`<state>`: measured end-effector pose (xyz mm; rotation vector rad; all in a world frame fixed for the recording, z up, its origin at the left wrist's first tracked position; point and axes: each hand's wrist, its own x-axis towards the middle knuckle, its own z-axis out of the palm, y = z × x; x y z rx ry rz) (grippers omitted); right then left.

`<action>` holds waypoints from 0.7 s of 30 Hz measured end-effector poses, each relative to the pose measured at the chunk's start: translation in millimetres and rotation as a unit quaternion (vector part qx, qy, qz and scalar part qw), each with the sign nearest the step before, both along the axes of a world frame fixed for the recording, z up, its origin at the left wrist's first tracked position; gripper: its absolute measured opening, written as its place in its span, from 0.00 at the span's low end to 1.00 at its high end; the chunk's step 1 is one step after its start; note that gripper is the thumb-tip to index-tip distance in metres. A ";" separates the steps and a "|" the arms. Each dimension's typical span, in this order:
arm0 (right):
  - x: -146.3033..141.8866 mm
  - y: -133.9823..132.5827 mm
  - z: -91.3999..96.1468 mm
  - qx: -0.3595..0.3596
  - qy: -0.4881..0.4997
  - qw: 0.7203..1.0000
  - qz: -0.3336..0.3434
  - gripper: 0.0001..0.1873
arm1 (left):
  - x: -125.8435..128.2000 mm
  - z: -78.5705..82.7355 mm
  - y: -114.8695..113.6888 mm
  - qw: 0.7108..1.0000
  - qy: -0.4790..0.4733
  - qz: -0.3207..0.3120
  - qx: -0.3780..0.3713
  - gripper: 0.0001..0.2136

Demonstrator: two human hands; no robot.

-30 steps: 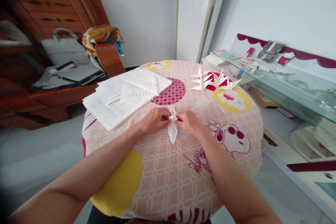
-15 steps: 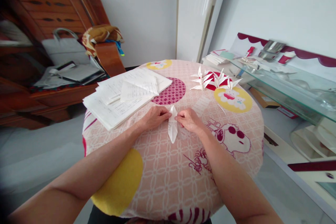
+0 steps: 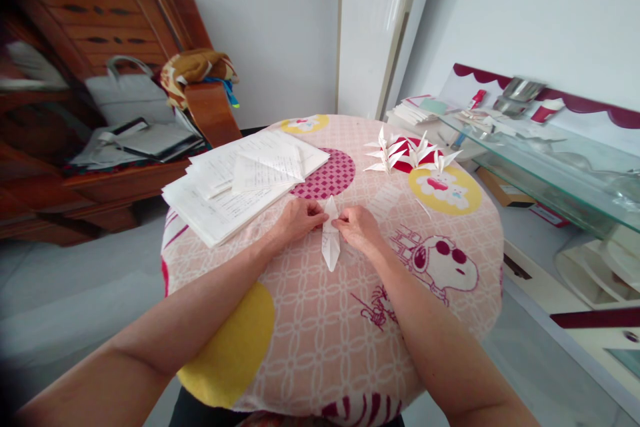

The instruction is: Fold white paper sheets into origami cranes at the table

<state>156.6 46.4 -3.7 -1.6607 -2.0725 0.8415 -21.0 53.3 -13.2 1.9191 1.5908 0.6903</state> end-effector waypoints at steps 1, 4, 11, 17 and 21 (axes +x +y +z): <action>-0.8 -0.3 1.1 -0.001 -0.004 1.000 -0.002 0.18 | 0.1 0.3 0.6 1.000 0.001 0.000 -0.004 0.12; -3.0 -0.7 3.1 -0.002 -0.015 1.000 -0.010 0.19 | 1.2 0.9 1.7 1.000 0.011 0.002 -0.013 0.14; -4.6 0.9 -0.3 0.006 -0.022 0.999 -0.036 0.19 | 5.7 2.9 2.0 0.997 0.071 0.031 -0.019 0.14; -3.4 -0.3 1.6 -0.004 -0.014 1.000 -0.026 0.17 | 7.0 4.6 2.2 0.996 0.079 0.038 -0.031 0.14; -4.2 -0.3 1.7 -0.005 -0.024 0.999 -0.035 0.15 | 6.3 4.0 2.3 0.995 0.081 0.040 -0.031 0.14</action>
